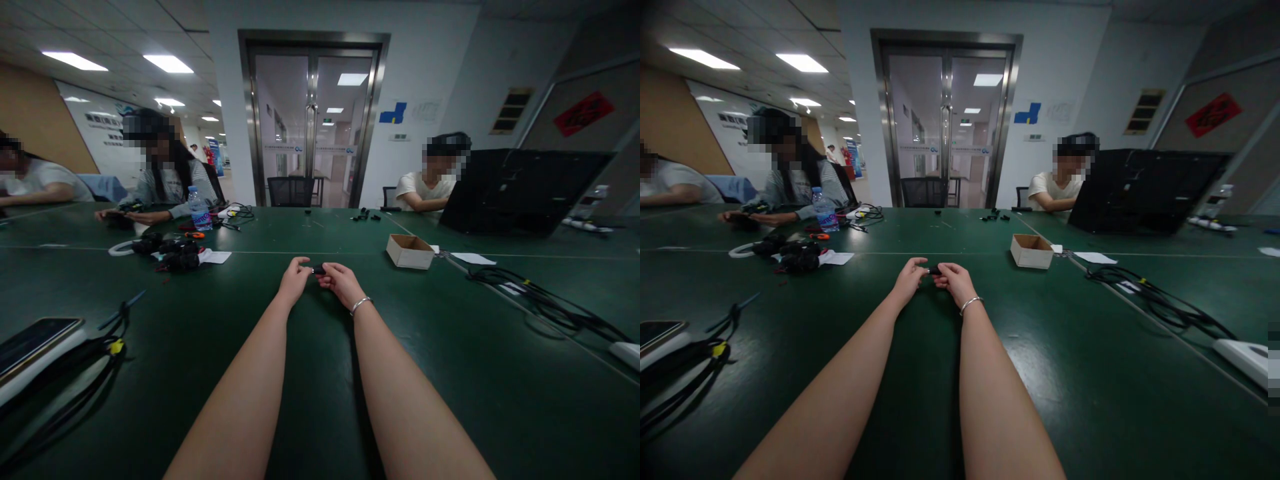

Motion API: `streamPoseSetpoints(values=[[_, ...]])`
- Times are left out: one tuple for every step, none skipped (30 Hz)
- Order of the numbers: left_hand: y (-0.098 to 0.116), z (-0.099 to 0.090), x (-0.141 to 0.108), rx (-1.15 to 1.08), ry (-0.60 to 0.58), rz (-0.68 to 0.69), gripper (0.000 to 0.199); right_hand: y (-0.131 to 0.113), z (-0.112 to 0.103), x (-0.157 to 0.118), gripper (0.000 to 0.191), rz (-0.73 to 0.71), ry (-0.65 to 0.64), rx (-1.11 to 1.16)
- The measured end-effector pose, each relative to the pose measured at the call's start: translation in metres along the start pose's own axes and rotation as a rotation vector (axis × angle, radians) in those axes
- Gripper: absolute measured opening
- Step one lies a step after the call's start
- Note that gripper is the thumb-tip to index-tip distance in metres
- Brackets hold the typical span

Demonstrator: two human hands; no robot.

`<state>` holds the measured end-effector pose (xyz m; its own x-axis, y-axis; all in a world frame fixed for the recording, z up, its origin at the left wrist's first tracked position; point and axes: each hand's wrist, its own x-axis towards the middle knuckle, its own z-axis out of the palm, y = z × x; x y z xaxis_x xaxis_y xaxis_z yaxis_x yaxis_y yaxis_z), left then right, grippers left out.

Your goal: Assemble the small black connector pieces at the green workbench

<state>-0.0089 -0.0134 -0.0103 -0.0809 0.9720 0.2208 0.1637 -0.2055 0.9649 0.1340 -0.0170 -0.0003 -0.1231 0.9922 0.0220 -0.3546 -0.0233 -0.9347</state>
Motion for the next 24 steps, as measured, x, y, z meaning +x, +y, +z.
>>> streamPoseSetpoints(values=[[-0.0001, -0.0001, -0.0002, -0.004, -0.018, -0.003, 0.028, -0.0002, 0.0003, -0.0003, 0.009, 0.001, 0.001, 0.0], [-0.0002, -0.0002, -0.0004, -0.002, -0.042, 0.002, 0.03, -0.0003, 0.0006, -0.0006, 0.007, 0.002, 0.004, -0.001], [-0.0004, -0.0002, -0.0006, 0.003, -0.059, 0.015, 0.031, -0.0004, 0.0008, -0.0009, 0.006, 0.004, 0.007, -0.001], [-0.0005, -0.0002, -0.0007, 0.011, -0.061, 0.033, 0.029, -0.0004, 0.001, -0.0011, 0.005, 0.004, 0.009, 0.0], [-0.0007, -0.0002, -0.0007, 0.016, -0.05, 0.049, 0.027, -0.0004, 0.001, -0.0012, 0.005, 0.004, 0.009, 0.003], [-0.0009, 0.0, -0.0006, 0.016, -0.031, 0.05, 0.027, -0.0004, 0.0009, -0.0012, 0.005, 0.003, 0.006, 0.006], [-0.0012, 0.0001, -0.0003, 0.009, -0.019, 0.04, 0.029, -0.0004, 0.0007, -0.0011, 0.005, 0.003, 0.003, 0.01], [-0.0015, 0.0003, 0.0, 0.0, -0.016, 0.025, 0.029, -0.0003, 0.0005, -0.001, 0.006, 0.002, 0.002, 0.013], [-0.0019, 0.0005, 0.0003, -0.003, -0.022, 0.013, 0.028, -0.0003, 0.0002, -0.0009, 0.006, 0.001, 0.001, 0.016], [-0.0022, 0.0007, 0.0006, -0.002, -0.034, 0.009, 0.028, -0.0002, 0.0, -0.0008, 0.006, 0.001, 0.001, 0.017], [-0.0025, 0.0009, 0.0008, 0.002, -0.043, 0.015, 0.028, -0.0002, -0.0002, -0.0007, 0.006, 0.0, 0.002, 0.016], [-0.0026, 0.001, 0.0009, 0.006, -0.042, 0.03, 0.027, -0.0002, -0.0004, -0.0006, 0.007, -0.001, 0.003, 0.015], [-0.0027, 0.001, 0.0008, 0.011, -0.03, 0.044, 0.026, -0.0002, -0.0004, -0.0006, 0.007, -0.003, 0.002, 0.014], [-0.0027, 0.0009, 0.0007, 0.012, -0.015, 0.045, 0.026, -0.0001, -0.0005, -0.0005, 0.008, -0.003, 0.0, 0.011], [-0.0027, 0.0007, 0.0006, 0.01, -0.005, 0.037, 0.027, -0.0001, -0.0005, -0.0005, 0.008, -0.002, 0.0, 0.009], [-0.0027, 0.0005, 0.0006, 0.008, -0.004, 0.028, 0.026, -0.0001, -0.0005, -0.0004, 0.008, -0.002, 0.001, 0.009], [-0.0028, 0.0003, 0.0005, 0.011, -0.011, 0.024, 0.025, 0.0, -0.0005, -0.0004, 0.008, -0.002, 0.001, 0.01], [-0.003, 0.0001, 0.0006, 0.017, -0.022, 0.028, 0.026, 0.0001, -0.0005, -0.0004, 0.007, -0.002, 0.0, 0.012], [-0.0034, -0.0001, 0.0007, 0.024, -0.03, 0.04, 0.026, 0.0001, -0.0005, -0.0005, 0.005, -0.003, 0.001, 0.015], [-0.0038, -0.0002, 0.0008, 0.031, -0.026, 0.055, 0.025, 0.0002, -0.0006, -0.0005, 0.005, -0.003, 0.004, 0.017], [-0.0041, -0.0003, 0.0009, 0.038, -0.014, 0.063, 0.026, 0.0002, -0.0006, -0.0005, 0.004, -0.004, 0.004, 0.018], [-0.0044, -0.0004, 0.001, 0.041, 0.0, 0.059, 0.027, 0.0002, -0.0007, -0.0005, 0.004, -0.005, 0.003, 0.018], [-0.0046, -0.0004, 0.001, 0.038, 0.008, 0.047, 0.027, 0.0002, -0.0006, -0.0006, 0.005, -0.005, 0.002, 0.017], [-0.0047, -0.0004, 0.001, 0.035, 0.003, 0.038, 0.027, 0.0002, -0.0006, -0.0006, 0.005, -0.003, 0.0, 0.017]])
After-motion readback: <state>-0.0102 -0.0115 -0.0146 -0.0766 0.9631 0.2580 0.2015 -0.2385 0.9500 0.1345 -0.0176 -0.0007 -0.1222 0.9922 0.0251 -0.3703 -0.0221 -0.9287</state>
